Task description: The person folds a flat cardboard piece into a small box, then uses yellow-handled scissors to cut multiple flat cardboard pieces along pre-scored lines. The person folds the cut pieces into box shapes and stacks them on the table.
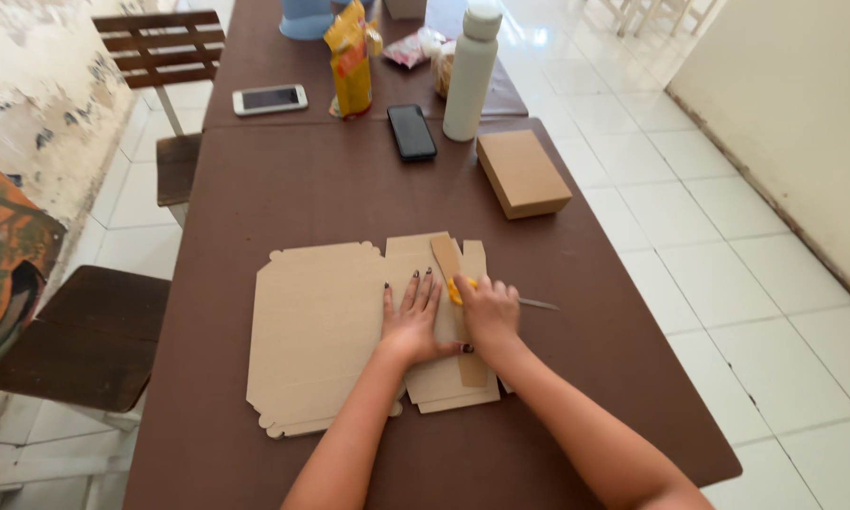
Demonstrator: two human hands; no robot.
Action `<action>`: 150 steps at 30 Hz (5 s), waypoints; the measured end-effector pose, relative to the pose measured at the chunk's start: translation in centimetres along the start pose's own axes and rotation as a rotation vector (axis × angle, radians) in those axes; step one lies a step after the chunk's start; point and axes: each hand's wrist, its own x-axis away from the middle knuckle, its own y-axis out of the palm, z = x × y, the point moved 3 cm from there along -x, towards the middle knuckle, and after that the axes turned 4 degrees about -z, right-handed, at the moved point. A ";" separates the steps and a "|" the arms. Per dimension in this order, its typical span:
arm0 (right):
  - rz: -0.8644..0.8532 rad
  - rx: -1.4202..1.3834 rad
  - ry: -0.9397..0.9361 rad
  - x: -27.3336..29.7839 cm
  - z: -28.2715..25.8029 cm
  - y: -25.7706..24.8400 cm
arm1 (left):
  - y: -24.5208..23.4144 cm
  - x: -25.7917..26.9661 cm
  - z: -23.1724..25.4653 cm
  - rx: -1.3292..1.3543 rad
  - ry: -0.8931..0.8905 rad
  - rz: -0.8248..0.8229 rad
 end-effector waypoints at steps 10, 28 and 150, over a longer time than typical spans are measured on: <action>0.211 -0.025 0.037 -7.3 -0.3 3.0 | -0.2 -0.1 0.1 -0.003 0.005 -0.009; 0.027 0.093 -0.036 3.3 0.8 -1.2 | 0.2 -0.1 -0.2 0.029 0.023 0.002; -0.415 -0.059 0.081 -1.6 0.1 -12.5 | 3.4 -3.0 -12.7 2.098 0.419 0.089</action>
